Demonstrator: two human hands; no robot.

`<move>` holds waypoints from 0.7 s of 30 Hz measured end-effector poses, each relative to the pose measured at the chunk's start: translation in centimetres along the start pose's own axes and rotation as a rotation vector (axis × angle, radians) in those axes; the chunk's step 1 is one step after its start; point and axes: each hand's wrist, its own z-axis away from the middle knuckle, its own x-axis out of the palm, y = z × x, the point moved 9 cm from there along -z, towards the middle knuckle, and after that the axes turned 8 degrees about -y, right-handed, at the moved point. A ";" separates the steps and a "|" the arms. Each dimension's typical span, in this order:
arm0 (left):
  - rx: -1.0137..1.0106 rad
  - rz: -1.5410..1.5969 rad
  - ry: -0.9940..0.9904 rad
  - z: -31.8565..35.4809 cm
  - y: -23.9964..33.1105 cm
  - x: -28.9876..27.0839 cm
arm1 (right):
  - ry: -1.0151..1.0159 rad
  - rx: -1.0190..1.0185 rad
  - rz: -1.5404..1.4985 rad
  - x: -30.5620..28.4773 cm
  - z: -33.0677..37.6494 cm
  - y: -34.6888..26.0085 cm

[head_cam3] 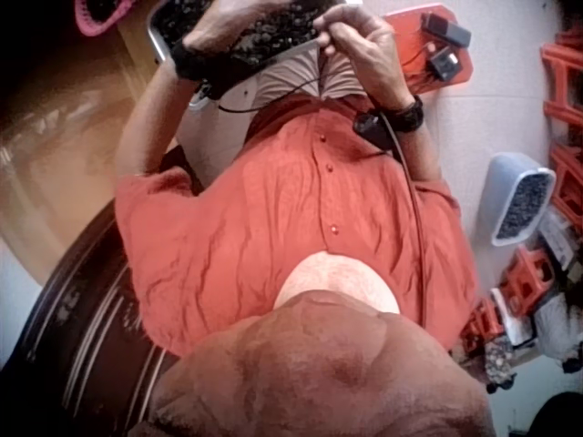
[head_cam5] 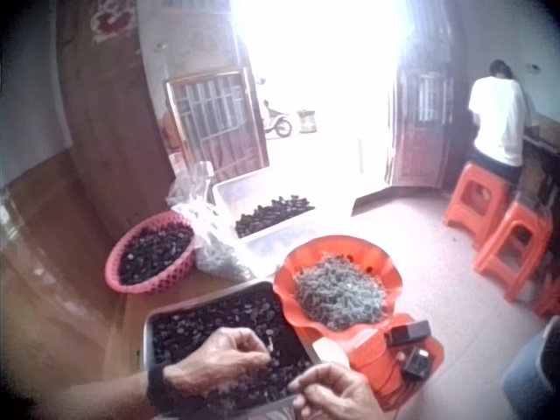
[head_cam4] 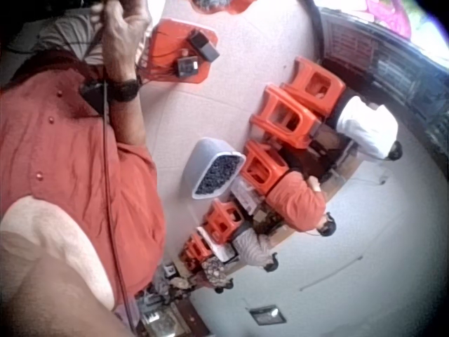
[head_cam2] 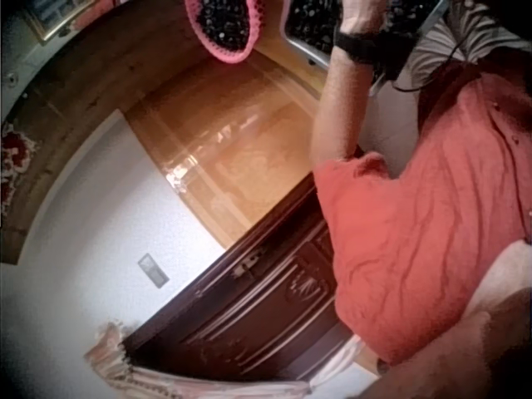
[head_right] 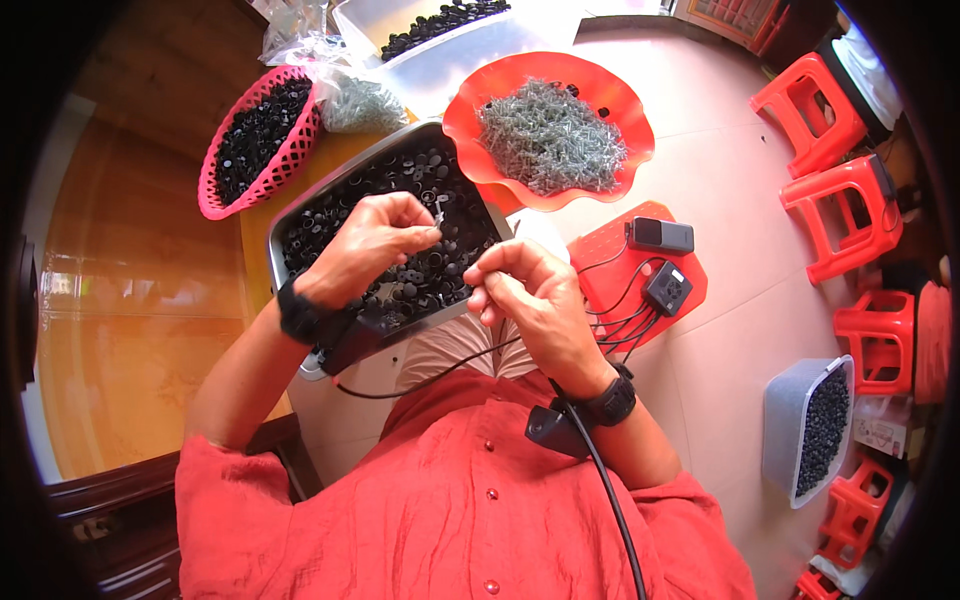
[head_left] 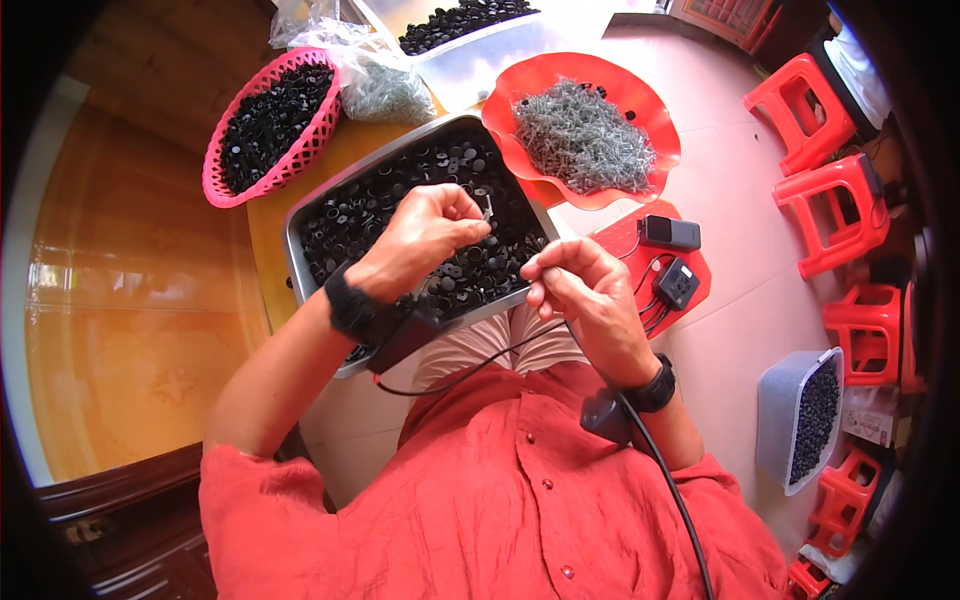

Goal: Sorting through small black plastic components in a metal tray.

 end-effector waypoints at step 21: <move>0.066 0.377 0.074 6.9 -1.9 -1.4 | -0.096 -0.166 0.847 5.9 -3.5 -0.5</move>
